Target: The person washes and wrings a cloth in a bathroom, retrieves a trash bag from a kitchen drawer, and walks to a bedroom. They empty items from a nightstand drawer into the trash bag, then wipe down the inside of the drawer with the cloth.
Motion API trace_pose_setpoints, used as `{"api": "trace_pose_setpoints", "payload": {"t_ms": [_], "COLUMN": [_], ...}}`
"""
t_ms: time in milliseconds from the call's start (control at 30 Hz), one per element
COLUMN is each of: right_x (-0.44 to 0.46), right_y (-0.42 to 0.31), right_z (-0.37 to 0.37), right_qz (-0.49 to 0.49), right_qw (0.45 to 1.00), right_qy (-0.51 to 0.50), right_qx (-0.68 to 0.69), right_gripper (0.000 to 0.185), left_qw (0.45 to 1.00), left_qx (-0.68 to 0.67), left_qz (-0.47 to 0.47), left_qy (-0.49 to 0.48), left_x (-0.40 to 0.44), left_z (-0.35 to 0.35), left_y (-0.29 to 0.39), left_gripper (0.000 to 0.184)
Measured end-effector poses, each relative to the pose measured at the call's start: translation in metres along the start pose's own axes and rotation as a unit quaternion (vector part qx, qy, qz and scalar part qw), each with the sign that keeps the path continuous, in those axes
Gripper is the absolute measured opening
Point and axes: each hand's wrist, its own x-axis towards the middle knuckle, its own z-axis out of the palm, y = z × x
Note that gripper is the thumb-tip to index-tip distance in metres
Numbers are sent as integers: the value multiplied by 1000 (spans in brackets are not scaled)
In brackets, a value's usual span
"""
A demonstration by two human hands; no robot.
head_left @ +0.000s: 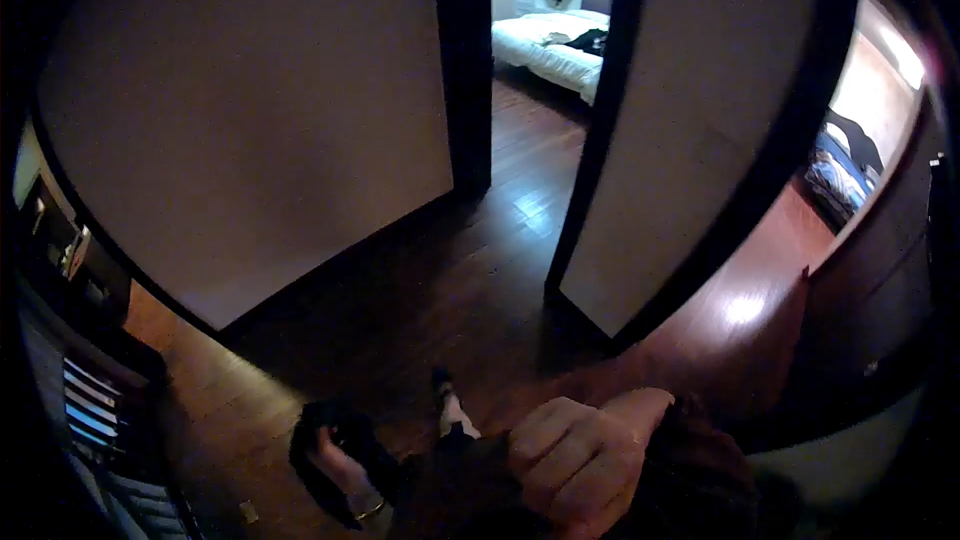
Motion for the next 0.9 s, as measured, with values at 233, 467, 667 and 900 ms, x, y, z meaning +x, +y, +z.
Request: {"api": "trace_pose_setpoints", "payload": {"t_ms": [233,467,667,900], "right_x": [126,235,303,385], "right_y": [136,195,265,292], "right_z": [-162,-343,-527,-738], "right_qz": [-19,-54,-114,-153], "right_qw": [999,996,991,987], "right_qy": [15,69,59,15], "right_qx": [43,6,-23,-35], "right_gripper": [16,20,23,28], "left_qw": [913,675,640,669], "left_qx": [297,394,320,359], "left_qz": [-48,-17,-107,-246], "left_qy": [-277,-624,-690,-602], "left_x": [243,423,558,660], "left_z": [203,454,575,752], "left_y": [-82,-149,-256,-332], "left_gripper": [27,27,30,32]}}
